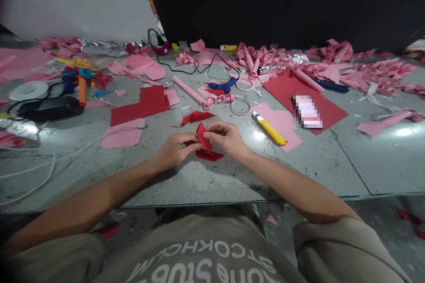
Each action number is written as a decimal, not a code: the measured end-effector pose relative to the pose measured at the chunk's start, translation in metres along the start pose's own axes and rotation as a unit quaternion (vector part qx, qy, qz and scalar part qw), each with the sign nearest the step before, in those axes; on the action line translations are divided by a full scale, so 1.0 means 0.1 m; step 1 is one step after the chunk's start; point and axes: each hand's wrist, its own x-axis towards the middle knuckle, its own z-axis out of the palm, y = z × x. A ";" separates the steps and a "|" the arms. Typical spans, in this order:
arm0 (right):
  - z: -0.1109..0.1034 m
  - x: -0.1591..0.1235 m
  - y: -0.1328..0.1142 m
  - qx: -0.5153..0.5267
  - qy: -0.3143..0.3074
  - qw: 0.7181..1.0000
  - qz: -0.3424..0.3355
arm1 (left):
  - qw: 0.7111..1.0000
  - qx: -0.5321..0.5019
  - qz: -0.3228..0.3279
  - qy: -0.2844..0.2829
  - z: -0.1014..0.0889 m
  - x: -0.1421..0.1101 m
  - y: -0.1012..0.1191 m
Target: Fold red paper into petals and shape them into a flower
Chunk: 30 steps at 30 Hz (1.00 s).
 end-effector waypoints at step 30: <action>-0.20 0.09 -0.07 0.001 -0.089 0.994 0.062 | 0.988 -0.135 -0.007 0.073 -0.24 0.10 -0.15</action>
